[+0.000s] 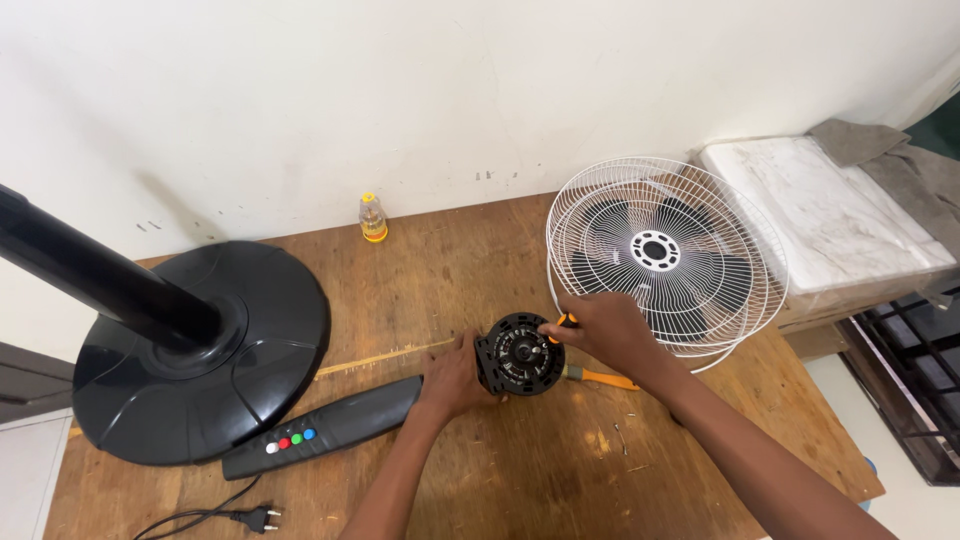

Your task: The person holds a pedestal fan motor housing on a wooden table and uses a screwdriver to work on the fan motor assembly, turning the screwdriver repeatedly on the motor while steadying the housing with the other hand. A detached fan blade and grill rest on the table beside the work.

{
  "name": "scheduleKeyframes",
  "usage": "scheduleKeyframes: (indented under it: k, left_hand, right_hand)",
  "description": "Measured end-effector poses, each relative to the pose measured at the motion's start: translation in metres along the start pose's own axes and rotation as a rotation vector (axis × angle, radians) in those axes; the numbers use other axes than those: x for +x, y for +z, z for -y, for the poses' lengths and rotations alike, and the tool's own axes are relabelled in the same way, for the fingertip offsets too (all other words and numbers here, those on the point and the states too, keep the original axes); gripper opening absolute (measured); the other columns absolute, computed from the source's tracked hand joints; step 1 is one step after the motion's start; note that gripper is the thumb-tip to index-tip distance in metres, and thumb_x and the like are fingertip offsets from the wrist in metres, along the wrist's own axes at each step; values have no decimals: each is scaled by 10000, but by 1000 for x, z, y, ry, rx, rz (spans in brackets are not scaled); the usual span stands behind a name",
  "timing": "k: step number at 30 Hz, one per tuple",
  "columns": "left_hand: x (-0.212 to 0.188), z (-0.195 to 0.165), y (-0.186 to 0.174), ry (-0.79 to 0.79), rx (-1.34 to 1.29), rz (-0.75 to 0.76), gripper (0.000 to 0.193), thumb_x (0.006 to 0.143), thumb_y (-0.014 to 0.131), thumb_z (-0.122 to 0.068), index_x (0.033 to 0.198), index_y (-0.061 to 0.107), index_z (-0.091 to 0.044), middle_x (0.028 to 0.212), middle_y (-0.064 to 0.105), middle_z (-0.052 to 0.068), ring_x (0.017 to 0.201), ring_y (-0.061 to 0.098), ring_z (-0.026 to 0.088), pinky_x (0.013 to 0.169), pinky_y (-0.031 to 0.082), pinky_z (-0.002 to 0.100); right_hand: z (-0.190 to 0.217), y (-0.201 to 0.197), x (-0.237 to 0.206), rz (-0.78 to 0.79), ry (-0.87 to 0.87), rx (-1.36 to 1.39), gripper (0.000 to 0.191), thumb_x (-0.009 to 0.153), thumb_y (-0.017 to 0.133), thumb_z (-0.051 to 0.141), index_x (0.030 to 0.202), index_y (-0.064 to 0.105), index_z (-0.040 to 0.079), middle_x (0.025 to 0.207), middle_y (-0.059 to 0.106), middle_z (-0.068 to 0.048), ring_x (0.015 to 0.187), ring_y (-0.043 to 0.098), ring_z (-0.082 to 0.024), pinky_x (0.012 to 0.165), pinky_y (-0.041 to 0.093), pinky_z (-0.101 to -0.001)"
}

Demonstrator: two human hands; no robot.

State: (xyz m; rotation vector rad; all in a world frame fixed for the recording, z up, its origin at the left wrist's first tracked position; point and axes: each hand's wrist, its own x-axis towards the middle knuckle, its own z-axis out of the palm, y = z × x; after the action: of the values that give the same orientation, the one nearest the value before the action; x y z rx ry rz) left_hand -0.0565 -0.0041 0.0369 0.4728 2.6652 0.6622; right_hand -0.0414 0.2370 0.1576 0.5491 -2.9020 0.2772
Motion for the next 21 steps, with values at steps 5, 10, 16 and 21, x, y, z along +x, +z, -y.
scheduleKeyframes:
  k: [5,10,16,21]
  left_hand:
    - [0,-2,0,-10,27,-6,1041,553,923,-552,1383,436,-155,1341,569,67,1184,628,307,939,348,633]
    - [2,-2,3,-11,16,-42,1033,550,912,-566,1359,431,-140,1300,603,82,1111,666,335,938,366,610]
    - [6,-6,9,-5,48,-44,1029,579,896,-569,1344,394,-97,1307,594,107,1076,676,360,953,343,625]
    - [6,-9,9,9,61,-65,1044,605,881,-557,1379,368,-78,1315,584,124,1071,673,364,957,320,645]
  right_hand:
    - [1,1,2,231,82,-74,356,953,616,445,1008,596,94,662,651,-75,588,655,-261,542,502,-431]
    - [-4,-3,-1,231,-122,32,326,917,589,307,1106,552,45,751,663,-121,650,675,-304,580,530,-454]
    - [-1,1,7,449,91,-146,322,1022,563,401,1037,571,79,728,661,-122,707,677,-312,677,539,-452]
    - [-9,-1,4,405,47,60,330,865,655,292,1055,544,47,684,644,-119,649,666,-327,619,523,-476]
